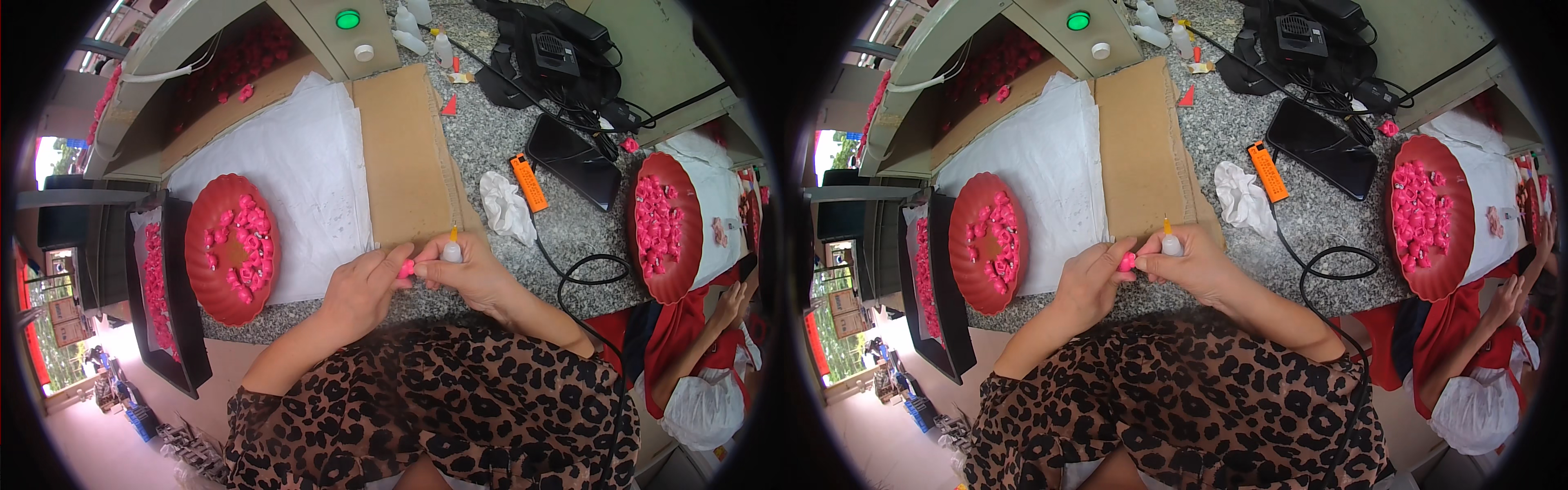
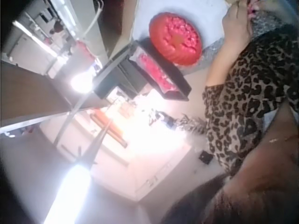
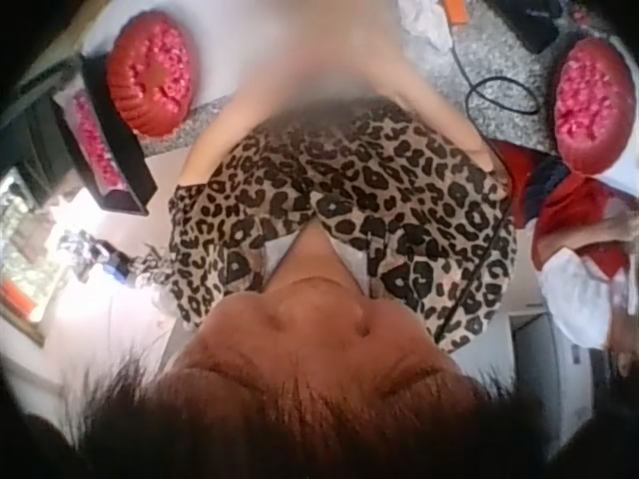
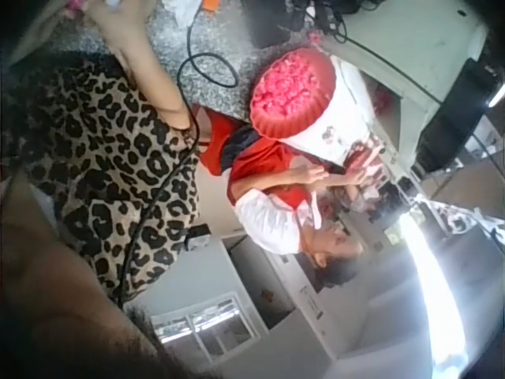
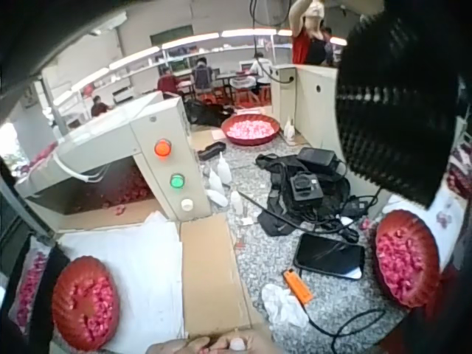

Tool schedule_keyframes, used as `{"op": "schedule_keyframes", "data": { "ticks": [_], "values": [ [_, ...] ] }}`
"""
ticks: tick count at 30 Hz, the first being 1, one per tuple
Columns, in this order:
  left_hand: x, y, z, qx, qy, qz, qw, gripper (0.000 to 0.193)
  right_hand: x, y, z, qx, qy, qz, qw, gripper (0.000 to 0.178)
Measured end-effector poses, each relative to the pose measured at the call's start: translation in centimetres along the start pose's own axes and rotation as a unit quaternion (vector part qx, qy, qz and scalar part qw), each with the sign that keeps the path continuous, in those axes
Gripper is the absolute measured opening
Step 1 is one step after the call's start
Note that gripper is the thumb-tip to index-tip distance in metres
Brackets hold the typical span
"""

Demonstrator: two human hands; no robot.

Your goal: The person applies glue from a small bottle to pink plastic pieces and attaches them to a larger pink base. They repeatedly pick up pieces from a red tray, apply glue, and place them onto the base, working at a cluttered countertop.

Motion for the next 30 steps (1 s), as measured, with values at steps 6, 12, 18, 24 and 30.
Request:
{"op": "schedule_keyframes", "data": {
  "ticks": [6, 12, 18, 24, 30],
  "values": [
    [0.07, -0.14, -0.06, -0.013, -0.008, -0.009, 1.000, 0.047, -0.01, 0.00, -0.06, 0.005, -0.003, -0.001, 1.000, 0.009],
    [0.24, -0.31, -0.20, -0.010, -0.011, -0.008, 1.000, 0.045, -0.11, 0.01, -0.03, 0.001, -0.008, -0.011, 1.000, 0.009],
    [0.35, -0.38, -0.17, -0.012, -0.017, -0.014, 1.000, 0.044, -0.24, 0.08, -0.01, 0.000, -0.001, -0.008, 1.000, 0.009],
    [0.49, -0.45, -0.25, -0.003, -0.014, -0.013, 1.000, 0.043, -0.23, 0.16, -0.05, 0.002, -0.006, -0.009, 1.000, 0.008],
    [0.02, -0.41, -0.54, 0.007, 0.040, -0.050, 0.998, 0.038, -0.25, 0.01, -0.16, 0.009, -0.019, -0.015, 1.000, 0.010]
  ]
}}
Point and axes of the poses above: each hand's wrist, its own y-axis away from the middle knuckle, its own z-axis out of the palm, x = y × z, the point moved 8 cm from there along -y, towards the middle knuckle, and after that the axes turned 10 degrees about -x, right-handed, at the moved point
